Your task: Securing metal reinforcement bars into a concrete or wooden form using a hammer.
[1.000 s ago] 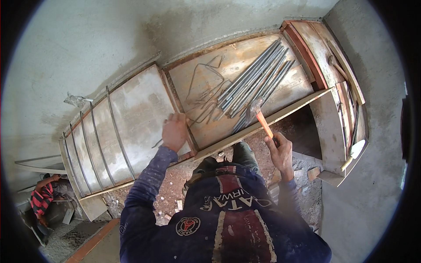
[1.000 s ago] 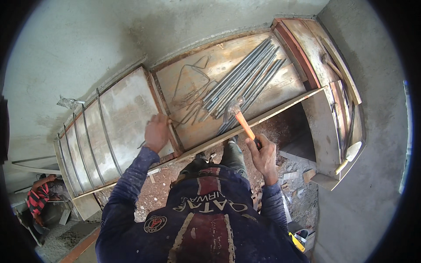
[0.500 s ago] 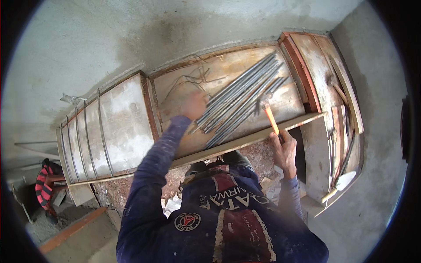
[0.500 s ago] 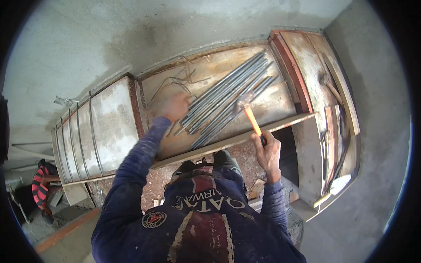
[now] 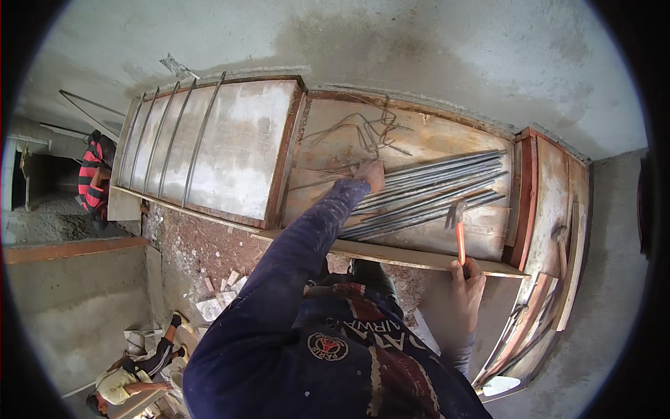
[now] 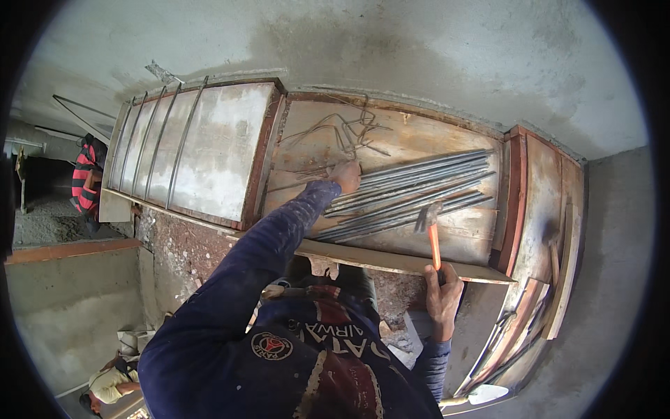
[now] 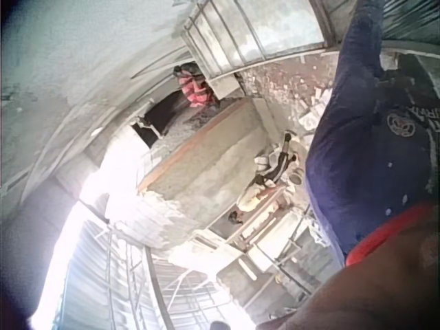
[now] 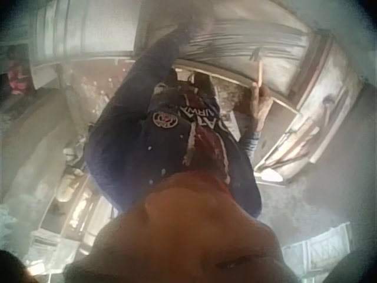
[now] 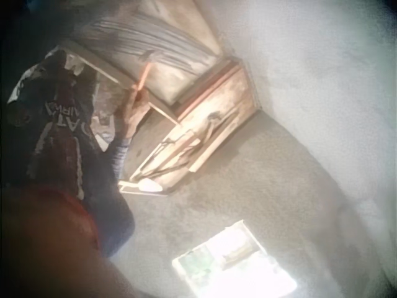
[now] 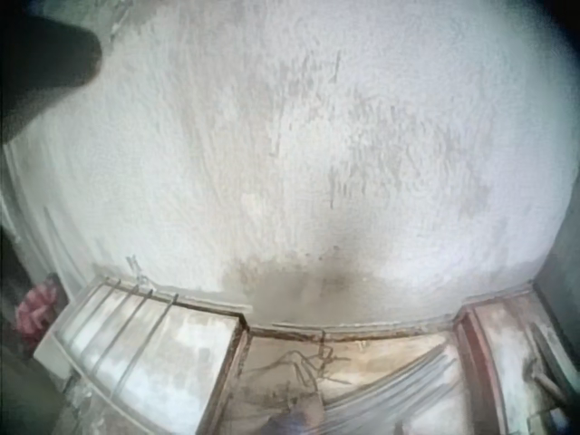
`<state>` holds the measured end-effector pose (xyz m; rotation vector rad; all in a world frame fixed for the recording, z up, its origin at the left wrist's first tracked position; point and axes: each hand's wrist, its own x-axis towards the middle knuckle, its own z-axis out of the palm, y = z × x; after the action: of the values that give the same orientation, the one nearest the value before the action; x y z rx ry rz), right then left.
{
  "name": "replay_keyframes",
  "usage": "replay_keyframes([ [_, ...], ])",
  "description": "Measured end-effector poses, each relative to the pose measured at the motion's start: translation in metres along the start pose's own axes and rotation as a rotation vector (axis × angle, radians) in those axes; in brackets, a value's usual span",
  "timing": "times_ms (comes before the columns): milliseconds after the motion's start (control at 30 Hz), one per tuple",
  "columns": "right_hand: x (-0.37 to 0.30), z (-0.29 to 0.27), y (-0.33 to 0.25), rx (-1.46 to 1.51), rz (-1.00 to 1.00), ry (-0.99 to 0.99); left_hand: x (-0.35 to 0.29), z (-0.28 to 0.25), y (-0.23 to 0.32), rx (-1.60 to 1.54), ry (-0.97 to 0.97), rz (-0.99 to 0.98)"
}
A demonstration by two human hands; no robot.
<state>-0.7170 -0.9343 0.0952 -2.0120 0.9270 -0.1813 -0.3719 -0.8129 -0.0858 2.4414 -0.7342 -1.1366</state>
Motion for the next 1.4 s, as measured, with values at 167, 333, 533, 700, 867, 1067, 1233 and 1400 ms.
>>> replay_keyframes([
  [167, -0.006, -0.001, -0.013, -0.022, -0.044, 0.001, -0.015, -0.005, 0.015, 0.171, 0.03, 0.102],
  [333, -0.014, 0.01, -0.015, -0.019, -0.014, 0.098, -0.019, 0.002, 0.001, 0.331, 0.378, 0.461],
  [533, -0.019, 0.04, -0.048, 0.032, -0.055, 0.227, -0.106, -0.046, 0.009, -0.207, 0.217, 0.377],
  [700, -0.043, 0.087, -0.095, 0.196, -0.099, 0.273, -0.226, -0.077, -0.094, -0.428, 0.323, 0.591],
  [867, -0.067, 0.178, -0.121, 0.307, -0.114, 0.312, -0.331, -0.093, -0.191, -0.595, 0.398, 0.381],
  [1067, -0.108, 0.242, -0.192, 0.265, -0.144, 0.203, -0.334, -0.11, -0.277, -0.57, 0.616, 0.165],
  [1233, -0.132, 0.267, -0.224, 0.157, -0.207, 0.164, -0.291, -0.117, -0.316, -0.777, 0.629, 0.166],
  [1400, -0.145, 0.277, -0.235, 0.119, -0.199, 0.134, -0.271, -0.113, -0.323, -0.847, 0.627, 0.107],
])
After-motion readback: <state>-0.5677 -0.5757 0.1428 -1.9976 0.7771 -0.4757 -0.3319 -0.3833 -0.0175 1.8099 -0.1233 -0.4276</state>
